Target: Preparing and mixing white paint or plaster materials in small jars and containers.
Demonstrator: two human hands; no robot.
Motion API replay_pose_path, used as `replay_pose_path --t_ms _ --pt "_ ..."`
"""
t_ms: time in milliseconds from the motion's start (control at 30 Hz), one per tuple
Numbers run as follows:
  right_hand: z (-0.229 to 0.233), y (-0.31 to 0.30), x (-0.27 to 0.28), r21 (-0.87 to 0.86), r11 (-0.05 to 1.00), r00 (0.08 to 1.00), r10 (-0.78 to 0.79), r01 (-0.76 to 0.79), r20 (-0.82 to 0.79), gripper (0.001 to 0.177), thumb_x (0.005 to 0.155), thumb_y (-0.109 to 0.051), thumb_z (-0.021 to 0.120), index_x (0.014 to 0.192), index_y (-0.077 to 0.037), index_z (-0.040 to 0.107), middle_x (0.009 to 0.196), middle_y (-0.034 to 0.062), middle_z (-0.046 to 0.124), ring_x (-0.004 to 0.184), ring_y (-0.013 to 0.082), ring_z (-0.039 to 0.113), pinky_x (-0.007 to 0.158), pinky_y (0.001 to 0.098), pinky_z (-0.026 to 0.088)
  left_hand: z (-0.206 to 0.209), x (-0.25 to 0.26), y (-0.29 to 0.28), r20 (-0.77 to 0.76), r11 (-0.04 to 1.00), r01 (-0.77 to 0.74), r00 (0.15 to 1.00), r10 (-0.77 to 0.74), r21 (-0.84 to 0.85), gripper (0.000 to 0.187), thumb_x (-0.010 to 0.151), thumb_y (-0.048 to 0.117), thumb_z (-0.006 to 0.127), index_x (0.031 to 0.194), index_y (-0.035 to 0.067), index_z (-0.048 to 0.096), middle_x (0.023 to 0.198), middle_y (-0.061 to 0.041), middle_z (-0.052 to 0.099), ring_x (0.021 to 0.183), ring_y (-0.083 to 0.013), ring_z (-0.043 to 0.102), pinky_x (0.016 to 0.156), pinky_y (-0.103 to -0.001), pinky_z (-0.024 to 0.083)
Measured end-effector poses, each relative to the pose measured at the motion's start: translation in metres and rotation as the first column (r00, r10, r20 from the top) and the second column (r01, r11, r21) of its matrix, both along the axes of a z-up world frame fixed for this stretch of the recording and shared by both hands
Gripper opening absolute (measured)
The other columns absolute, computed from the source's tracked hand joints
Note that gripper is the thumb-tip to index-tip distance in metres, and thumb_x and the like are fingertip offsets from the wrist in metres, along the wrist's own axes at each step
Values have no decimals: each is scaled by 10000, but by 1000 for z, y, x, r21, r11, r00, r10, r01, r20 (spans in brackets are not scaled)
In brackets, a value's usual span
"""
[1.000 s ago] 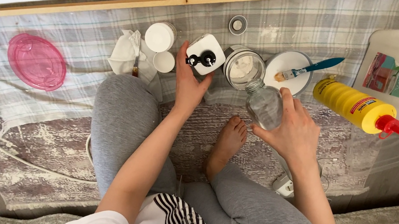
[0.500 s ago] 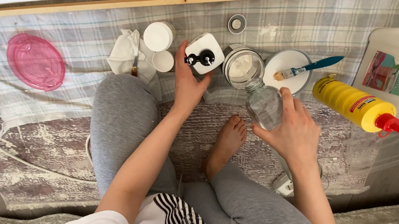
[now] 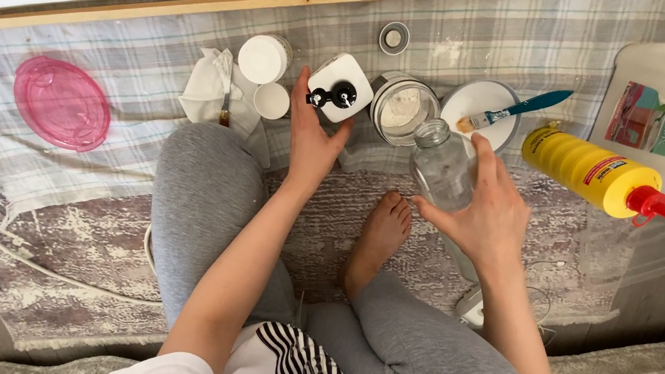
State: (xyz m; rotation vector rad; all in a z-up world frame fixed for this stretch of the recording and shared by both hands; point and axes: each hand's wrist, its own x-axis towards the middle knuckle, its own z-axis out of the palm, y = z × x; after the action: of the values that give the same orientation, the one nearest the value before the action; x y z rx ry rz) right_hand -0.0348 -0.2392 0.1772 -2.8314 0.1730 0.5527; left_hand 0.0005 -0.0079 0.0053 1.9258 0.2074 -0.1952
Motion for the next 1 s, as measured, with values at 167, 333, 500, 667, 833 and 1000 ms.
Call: replay_pose_path --t_ms 167,333,500,667,833,1000 --pt "-18 -16 -31 104 995 979 -24 3 201 1138 680 -555 914 1551 -41 392 1316 204 649 1092 342 713 865 448 600 1 -8 7 1 999 32 999 -32 29 1026 893 149 829 1632 16 129 1638 -279 257 1527 -439 313 1230 -526 330" --pt "-45 -39 -82 316 945 851 -234 85 470 1121 796 -537 926 1616 -62 327 1412 200 604 1243 346 683 1093 459 590 6 -23 11 -49 996 78 996 -76 30 1046 880 164 823 1629 -4 113 1627 -288 267 1522 -437 312 1226 -527 323" --pt "-80 -70 -146 422 880 680 -446 216 582 1109 819 -416 962 1629 -66 290 1452 178 523 1321 328 600 1173 470 521 16 -46 14 -139 988 140 982 -130 62 894 863 182 821 1549 -12 280 1516 -247 417 1426 -395 447 1164 -481 414" --pt "-134 -114 -201 671 688 408 -716 276 567 1065 915 -223 992 1643 -42 235 1589 176 409 1474 321 495 1265 497 438 27 -57 -3 -102 938 292 955 -277 186 524 943 192 800 1390 74 553 1376 -129 618 1308 -305 632 1118 -420 537" --pt "-157 -132 -227 813 520 245 -850 261 466 1005 941 -21 968 1647 -47 254 1589 167 410 1475 288 475 1273 491 424 84 -11 -42 396 903 317 819 -414 290 828 877 125 830 1540 21 345 1545 -230 401 1431 -426 445 1157 -484 449" --pt "-155 -132 -229 827 497 230 -865 265 446 1015 928 -35 959 1649 -57 246 1599 159 409 1486 295 470 1288 511 449 58 4 -66 297 890 354 851 -434 285 1036 771 148 896 1554 -23 239 1565 -267 316 1453 -473 366 1178 -519 388"
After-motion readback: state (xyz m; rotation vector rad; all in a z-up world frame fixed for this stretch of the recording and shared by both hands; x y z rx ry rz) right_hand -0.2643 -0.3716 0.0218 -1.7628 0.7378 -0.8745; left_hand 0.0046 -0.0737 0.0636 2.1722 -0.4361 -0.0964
